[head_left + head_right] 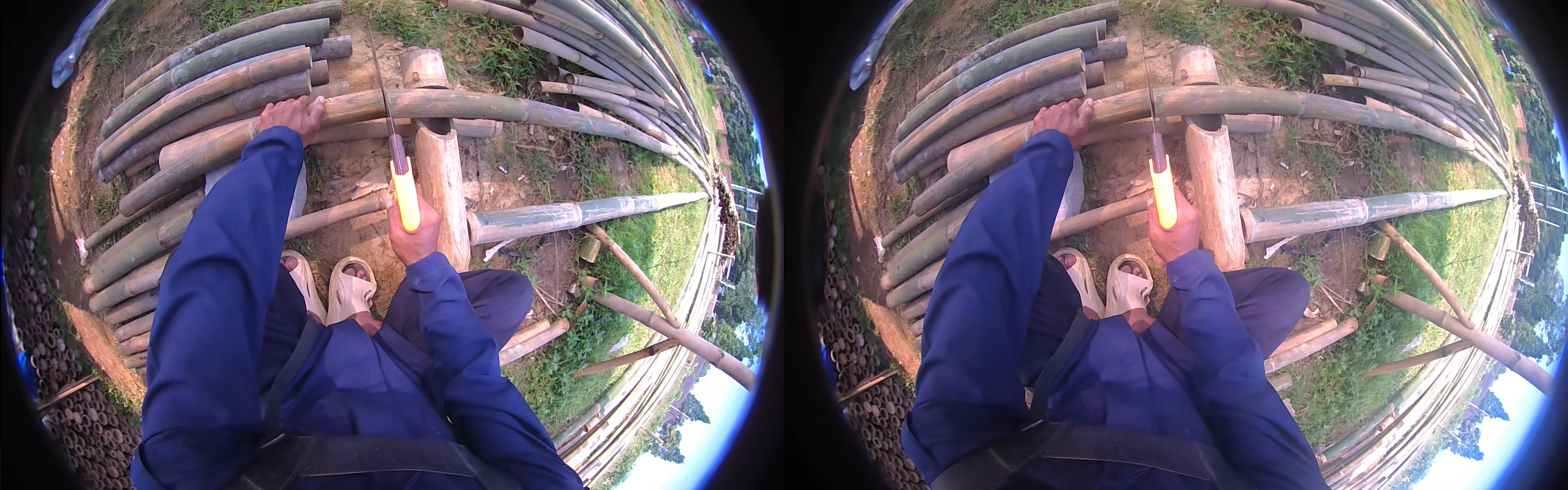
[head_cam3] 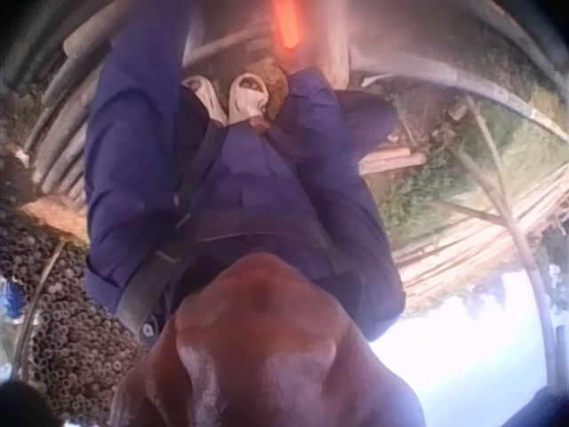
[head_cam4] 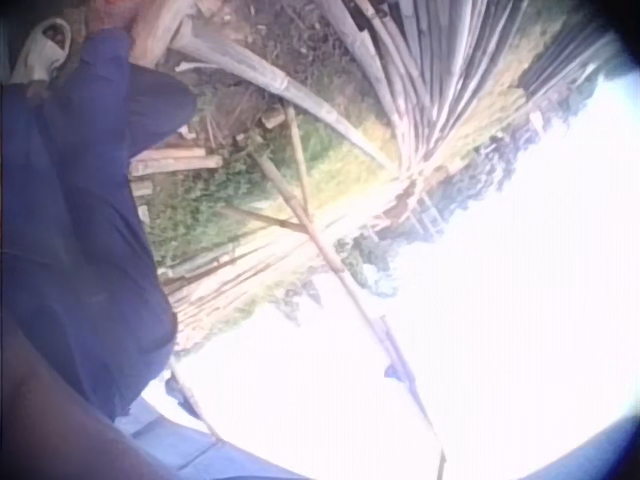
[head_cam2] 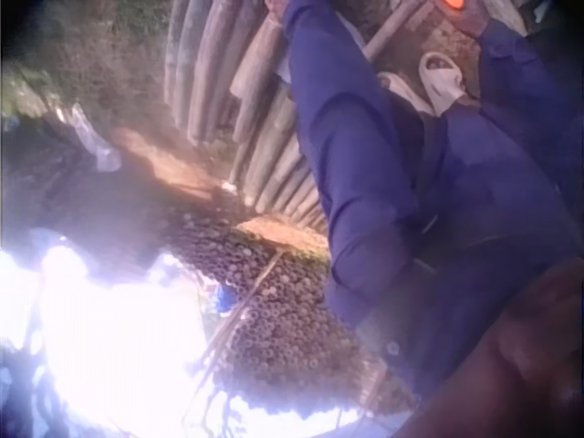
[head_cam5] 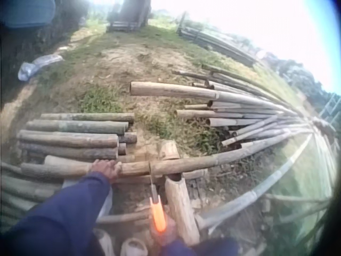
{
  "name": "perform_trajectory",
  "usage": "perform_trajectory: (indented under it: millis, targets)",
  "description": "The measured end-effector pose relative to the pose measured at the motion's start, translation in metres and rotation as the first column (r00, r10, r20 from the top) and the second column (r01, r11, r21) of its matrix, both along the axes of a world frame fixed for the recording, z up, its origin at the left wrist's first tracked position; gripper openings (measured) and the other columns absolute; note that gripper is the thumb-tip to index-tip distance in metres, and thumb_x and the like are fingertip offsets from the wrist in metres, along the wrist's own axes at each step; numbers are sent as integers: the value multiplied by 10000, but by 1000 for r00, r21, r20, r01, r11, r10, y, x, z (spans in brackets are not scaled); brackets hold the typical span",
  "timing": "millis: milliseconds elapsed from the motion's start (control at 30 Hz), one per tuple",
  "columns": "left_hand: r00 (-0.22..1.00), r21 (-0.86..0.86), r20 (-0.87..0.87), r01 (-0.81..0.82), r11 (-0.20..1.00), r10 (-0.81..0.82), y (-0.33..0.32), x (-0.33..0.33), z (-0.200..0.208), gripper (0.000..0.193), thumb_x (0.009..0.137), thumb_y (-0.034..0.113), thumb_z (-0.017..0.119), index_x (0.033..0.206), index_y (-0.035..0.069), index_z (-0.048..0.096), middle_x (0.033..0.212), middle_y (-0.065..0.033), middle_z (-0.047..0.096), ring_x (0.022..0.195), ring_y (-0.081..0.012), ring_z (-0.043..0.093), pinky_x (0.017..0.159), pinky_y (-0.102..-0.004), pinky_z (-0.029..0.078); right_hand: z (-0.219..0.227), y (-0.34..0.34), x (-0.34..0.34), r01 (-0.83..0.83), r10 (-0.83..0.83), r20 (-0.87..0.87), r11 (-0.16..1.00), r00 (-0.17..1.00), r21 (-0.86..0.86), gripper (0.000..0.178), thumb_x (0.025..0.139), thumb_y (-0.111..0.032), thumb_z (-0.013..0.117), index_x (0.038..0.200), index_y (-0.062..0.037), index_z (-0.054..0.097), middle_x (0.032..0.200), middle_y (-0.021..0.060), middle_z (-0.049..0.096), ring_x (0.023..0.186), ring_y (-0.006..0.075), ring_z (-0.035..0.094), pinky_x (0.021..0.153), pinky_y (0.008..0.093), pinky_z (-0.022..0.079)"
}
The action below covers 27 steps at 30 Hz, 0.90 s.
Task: The person uses a hand saw to cut a long bamboo pole resting on a wooden support. They hold the bamboo with one hand and saw with the other, completing one cut and then repositioning the pole to begin another cut.
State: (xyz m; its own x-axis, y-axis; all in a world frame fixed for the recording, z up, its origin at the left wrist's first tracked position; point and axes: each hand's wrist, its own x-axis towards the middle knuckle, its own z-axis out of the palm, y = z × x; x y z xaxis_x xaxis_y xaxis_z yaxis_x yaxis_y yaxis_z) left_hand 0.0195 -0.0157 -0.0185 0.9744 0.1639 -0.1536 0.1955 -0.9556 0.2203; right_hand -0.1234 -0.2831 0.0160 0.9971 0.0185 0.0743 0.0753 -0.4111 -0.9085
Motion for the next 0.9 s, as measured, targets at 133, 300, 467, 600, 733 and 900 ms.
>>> perform_trajectory:
  millis: [133,300,467,600,733,900]
  targets:
    - [999,-15,-45,-9,1000,9,6,3,4,644,1038,572,328,1302,104,681,1189,-184,727,1159,-323,670,1129,-478,393,7,-5,-25,20,-15,-62,996,998,81,111,907,-33,707,988,23,655,733,118,635,634,157,621,612,323,506]
    - [1000,-14,-21,-1,1000,1,1,-3,-2,643,1043,564,318,1284,95,686,1161,-195,730,1142,-333,674,1098,-475,413,8,-23,-74,86,-72,-165,993,984,75,243,901,-15,707,1130,53,668,789,133,666,677,154,640,654,320,529]
    - [998,26,-57,3,1000,-1,3,0,-2,656,1041,568,319,1265,74,687,1185,-201,724,1166,-327,668,1103,-478,412,12,-8,-71,113,-106,-152,993,983,41,101,898,-38,715,958,24,662,691,116,627,607,168,607,609,330,503]
    - [1000,-21,-21,-7,1000,6,5,-1,1,658,1040,568,319,1250,67,691,1161,-210,729,1156,-341,672,1092,-489,415,35,-26,-89,51,-47,-144,999,988,19,273,910,5,700,1178,54,681,848,53,681,722,104,621,686,262,514]
    - [1000,-25,6,-17,1000,17,0,1,-6,640,1040,563,323,1197,82,714,1141,-210,733,1128,-345,682,1066,-477,426,42,-11,-91,106,-108,-68,994,992,-24,122,887,-19,703,989,35,663,698,157,647,614,241,685,610,354,527]
    - [999,-4,-16,-34,999,34,6,-7,-2,619,1042,565,326,1174,102,715,1128,-198,737,1118,-341,683,1052,-485,433,62,-12,-92,113,-116,-293,993,949,-27,183,903,30,680,1085,44,683,816,69,697,730,120,650,688,278,521]
